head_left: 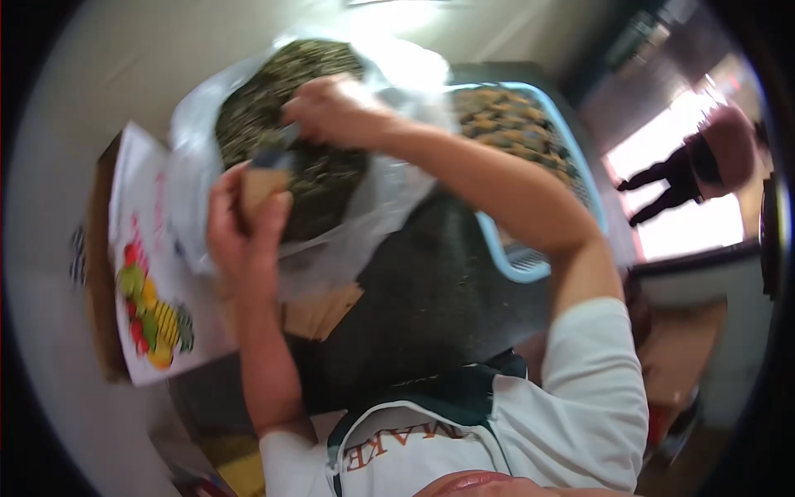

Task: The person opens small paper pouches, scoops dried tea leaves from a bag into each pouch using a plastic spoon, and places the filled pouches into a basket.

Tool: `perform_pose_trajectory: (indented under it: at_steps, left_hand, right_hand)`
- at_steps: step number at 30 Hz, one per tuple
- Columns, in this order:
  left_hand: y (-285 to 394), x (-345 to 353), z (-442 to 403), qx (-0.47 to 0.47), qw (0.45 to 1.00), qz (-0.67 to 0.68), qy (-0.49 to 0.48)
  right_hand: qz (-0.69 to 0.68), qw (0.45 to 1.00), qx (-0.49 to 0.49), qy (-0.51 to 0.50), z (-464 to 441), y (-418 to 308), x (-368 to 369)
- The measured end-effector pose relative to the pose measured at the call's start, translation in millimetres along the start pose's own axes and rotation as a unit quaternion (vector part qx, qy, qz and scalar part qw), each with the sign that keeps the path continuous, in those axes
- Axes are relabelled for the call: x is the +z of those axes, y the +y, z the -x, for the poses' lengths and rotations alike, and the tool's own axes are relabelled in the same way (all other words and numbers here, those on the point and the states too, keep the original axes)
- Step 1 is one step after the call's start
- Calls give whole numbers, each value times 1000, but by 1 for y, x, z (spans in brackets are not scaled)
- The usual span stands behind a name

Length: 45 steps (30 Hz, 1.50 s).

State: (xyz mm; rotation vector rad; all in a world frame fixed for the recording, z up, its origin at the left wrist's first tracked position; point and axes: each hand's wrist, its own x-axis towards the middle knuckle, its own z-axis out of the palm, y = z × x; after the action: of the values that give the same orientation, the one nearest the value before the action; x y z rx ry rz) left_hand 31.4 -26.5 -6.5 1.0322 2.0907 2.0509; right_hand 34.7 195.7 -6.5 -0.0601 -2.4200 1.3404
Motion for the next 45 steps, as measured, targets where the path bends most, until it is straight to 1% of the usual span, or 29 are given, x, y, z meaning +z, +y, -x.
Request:
perform_pose_trajectory:
  at_steps: [1, 3, 4, 5, 7, 10, 12, 14, 17, 20, 21, 23, 24, 25, 27, 28, 30, 31, 32, 34, 35, 37, 38, 40, 41, 42, 44, 45]
  left_hand:
    - [1, -1, -1, -7, 1000, 22, -9]
    - [-4, -2, -2, -11, 999, 49, -3]
    - [-4, -2, -3, -15, 998, 59, -3]
    - [-3, -1, -4, -18, 998, 65, 2]
    - [-1, -1, -5, -22, 998, 63, -1]
    - [2, 0, -8, -25, 998, 52, 0]
    - [2, 2, -11, -18, 998, 61, 1]
    - [7, 4, -12, -20, 999, 36, -1]
    - [3, 8, -14, -24, 999, 39, -2]
    - [-1, 13, -12, -19, 999, 36, -6]
    - [-2, 16, -12, -21, 999, 28, -7]
    - [-3, 16, -12, -25, 999, 19, -8]
    - [-3, 17, -12, -28, 999, 32, -1]
    - [-3, 17, -12, -30, 998, 47, 6]
    - [-2, 16, -13, -33, 998, 55, 5]
    - [-2, 15, -12, -39, 997, 62, 3]
    - [-8, 15, -13, -32, 997, 75, 2]
    - [-10, 14, -15, -26, 996, 85, 2]
    - [-9, 14, -15, -24, 996, 86, 2]
    - [-8, 14, -14, -42, 991, 130, -5]
    - [-7, 13, -13, -43, 990, 131, -4]
    - [-1, 10, -13, -63, 986, 154, -24]
    - [2, 10, -12, -63, 986, 155, -24]
    - [6, 10, -11, -54, 976, 205, -43]
    - [6, 11, -10, -54, 977, 203, -44]
    - [7, 11, -9, -59, 972, 221, -58]
    - [7, 11, -9, -62, 967, 238, -70]
    - [7, 10, -8, -71, 959, 263, -72]
  right_hand:
    - [-54, 988, 144, -16, 1, -20, -12]
    - [-64, 982, 174, -20, 4, -35, -26]
    - [-58, 988, 139, -22, 10, -42, -35]
    - [-61, 989, 134, -22, 10, -43, -44]
    - [-59, 994, 88, -18, 17, -57, -57]
    - [-60, 996, 60, -18, 23, -69, -72]
    - [-56, 996, 55, -34, 27, -80, -78]
    - [-48, 996, 50, -52, 29, -84, -78]
    - [-39, 994, 68, -77, 30, -88, -69]
    - [-7, 993, 58, -100, 32, -93, -54]
    - [-8, 991, 53, -123, 32, -94, -49]
    - [28, 992, -23, -123, 37, -100, -35]
    - [76, 989, -39, -118, 37, -102, -34]
    - [78, 989, -38, -119, 38, -104, -35]
    - [105, 983, -135, -70, 38, -109, -37]
    - [106, 983, -133, -71, 40, -115, -39]
    - [180, 969, -169, -28, 40, -126, -46]
    - [215, 952, -213, -38, 38, -124, -51]
    - [216, 952, -214, -38, 39, -125, -55]
    - [222, 942, -249, -26, 40, -127, -60]
    - [223, 942, -248, -27, 41, -127, -63]
    - [165, 961, -216, -52, 44, -129, -68]
    - [166, 961, -216, -52, 45, -129, -68]
    - [182, 955, -216, -90, 47, -127, -64]
    - [187, 943, -253, -107, 45, -125, -60]
    - [186, 944, -253, -106, 46, -126, -59]
    - [181, 923, -319, -115, 46, -128, -58]
    - [196, 927, -305, -95, 49, -133, -62]
